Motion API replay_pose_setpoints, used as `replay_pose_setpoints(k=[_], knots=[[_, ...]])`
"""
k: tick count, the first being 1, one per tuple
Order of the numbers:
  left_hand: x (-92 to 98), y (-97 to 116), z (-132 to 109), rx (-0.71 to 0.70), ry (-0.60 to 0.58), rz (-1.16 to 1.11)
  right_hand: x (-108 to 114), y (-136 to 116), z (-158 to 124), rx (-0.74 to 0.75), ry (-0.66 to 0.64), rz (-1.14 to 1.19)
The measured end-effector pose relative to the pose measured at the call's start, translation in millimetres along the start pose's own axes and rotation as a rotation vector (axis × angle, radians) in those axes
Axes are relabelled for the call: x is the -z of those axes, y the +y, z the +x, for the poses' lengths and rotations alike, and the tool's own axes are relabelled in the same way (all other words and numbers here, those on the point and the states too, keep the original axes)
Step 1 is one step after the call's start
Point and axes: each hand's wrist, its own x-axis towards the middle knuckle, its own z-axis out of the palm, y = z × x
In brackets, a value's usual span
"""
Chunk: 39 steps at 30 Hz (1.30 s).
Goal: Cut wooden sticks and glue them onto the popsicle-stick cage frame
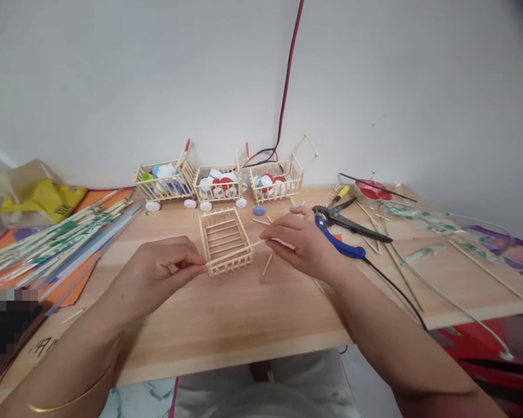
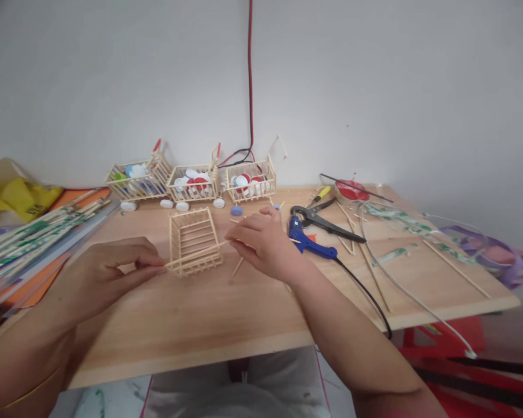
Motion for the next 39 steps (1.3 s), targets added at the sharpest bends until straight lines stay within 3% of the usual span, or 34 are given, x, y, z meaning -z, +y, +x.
replay_pose_setpoints(k=[19, 39], knots=[[-2.4, -6.9, -1.6, 0.037, -0.027, 0.014, -8.0, -16.8, 4.4, -0.02, 0.072, -0.009], [-2.3, -9.4, 0.6, 0.039, -0.035, 0.042, -14.1, -17.0, 4.7, 0.02, 0.046, -0.058]])
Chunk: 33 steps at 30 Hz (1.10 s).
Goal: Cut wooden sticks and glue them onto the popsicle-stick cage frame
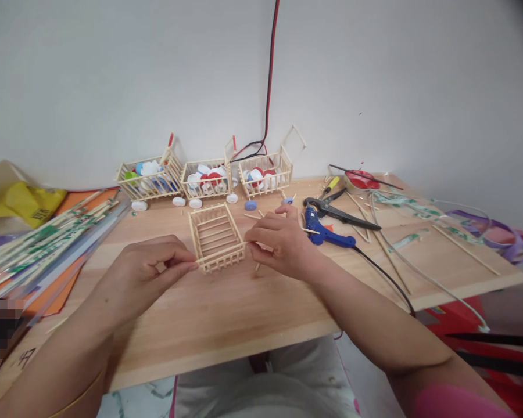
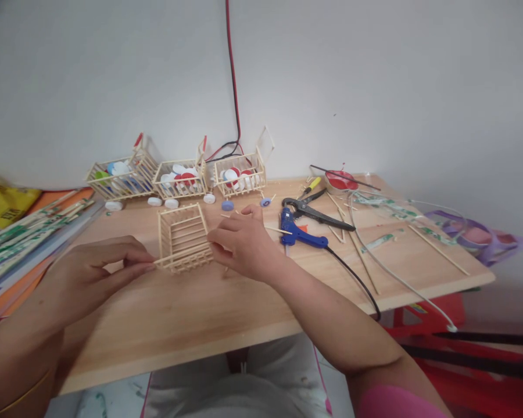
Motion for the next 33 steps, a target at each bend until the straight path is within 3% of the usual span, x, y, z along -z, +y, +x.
replay_pose_setpoints(k=[33], knots=[[3.5, 4.0, 1.6, -0.036, -0.03, 0.018, -3.0, 5.1, -1.2, 0.046, 0.011, 0.0]])
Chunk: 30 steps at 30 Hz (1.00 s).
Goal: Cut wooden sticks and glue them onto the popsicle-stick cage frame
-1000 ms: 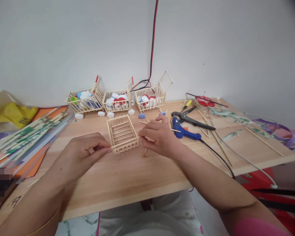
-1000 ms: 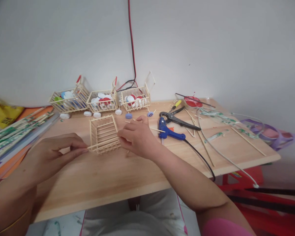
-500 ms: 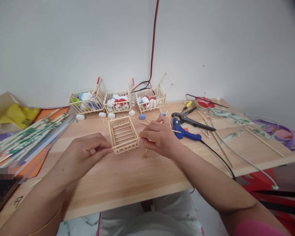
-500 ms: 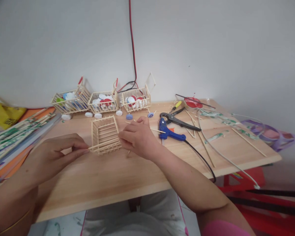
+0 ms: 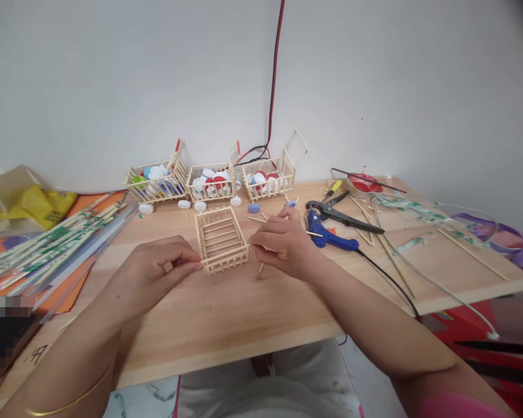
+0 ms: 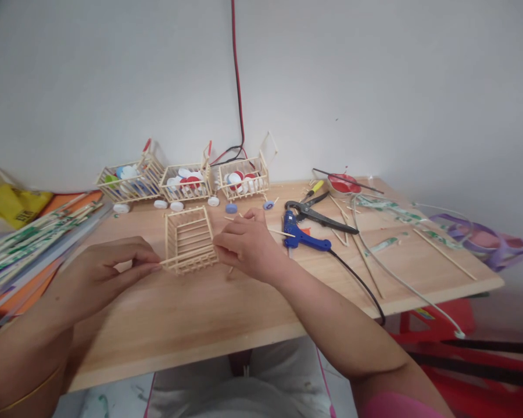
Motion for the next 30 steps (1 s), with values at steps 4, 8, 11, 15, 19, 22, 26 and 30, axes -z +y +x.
replay_pose_setpoints(k=[4, 8, 11, 15, 19, 22, 26, 30], knots=[[0.7, -2.4, -1.0, -0.037, -0.002, 0.02, -0.8, 0.2, -0.1, 0.019, 0.024, -0.013], [0.8, -2.2, -4.0, -0.141, 0.125, 0.081, 1.9, 0.1, -0.7, 0.033, 0.065, -0.031], [-4.2, 10.7, -4.3, -0.238, 0.357, 0.254, 6.8, -2.6, -0.7, 0.046, 0.086, -0.052], [-20.8, 44.3, 3.3, -0.371, 0.41, 0.506, 11.2, -7.7, -0.5, 0.076, 0.102, -0.047], [-40.4, 65.9, 16.3, -0.374, 0.344, 0.623, 13.6, -11.3, -0.4, 0.086, 0.111, -0.034], [-50.1, 69.1, 22.5, -0.276, 0.322, 0.63, 16.4, -12.1, -0.5, 0.076, 0.118, -0.014], [-55.6, 70.6, 25.0, -0.179, 0.31, 0.648, 19.0, -10.3, -1.8, 0.075, 0.135, -0.004], [-59.0, 71.0, 27.3, -0.188, 0.355, 0.666, 17.9, -9.1, -3.7, 0.062, 0.122, 0.001]])
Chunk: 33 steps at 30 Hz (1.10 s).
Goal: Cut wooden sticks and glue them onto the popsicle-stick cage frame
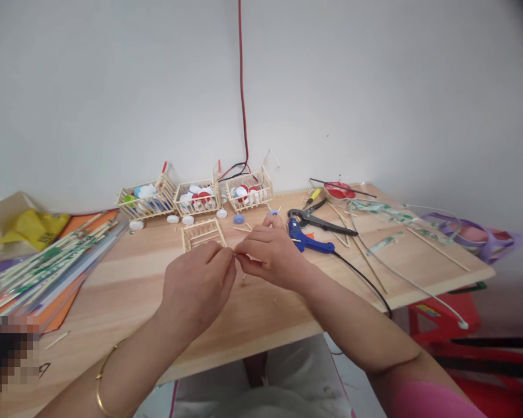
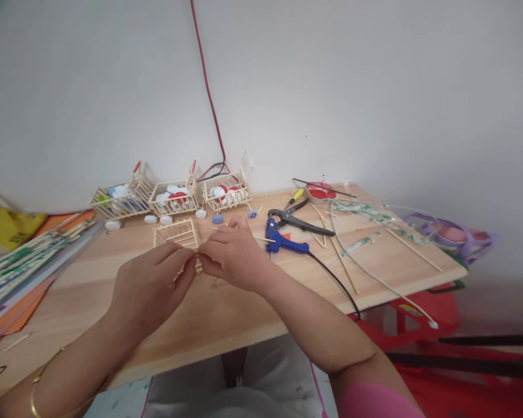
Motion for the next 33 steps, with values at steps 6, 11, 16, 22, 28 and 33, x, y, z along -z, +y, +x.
replay_pose_setpoints(k=[6, 11, 16, 22, 28, 33], knots=[[-9.1, -9.0, -2.0, -0.008, 0.186, -0.068, 11.6, -2.9, 4.3, -0.08, 0.088, -0.066], [-12.3, -22.4, -7.0, 0.01, 0.33, -0.23, 47.0, 8.0, 3.6, -0.246, 0.267, -0.132], [-11.4, -23.5, -7.5, 0.023, 0.372, -0.37, 77.0, 45.3, -27.5, -0.446, 0.173, -0.204], [-9.5, -16.2, -8.8, 0.034, 0.359, -0.464, 85.2, 103.4, -79.1, -0.771, -0.257, -0.396], [-13.7, -16.6, -10.6, 0.017, 0.346, -0.484, 86.1, 134.2, -94.3, -0.912, -0.538, -0.447], [-15.3, -17.8, -11.9, 0.025, 0.347, -0.499, 83.2, 141.0, -91.9, -0.899, -0.644, -0.428]])
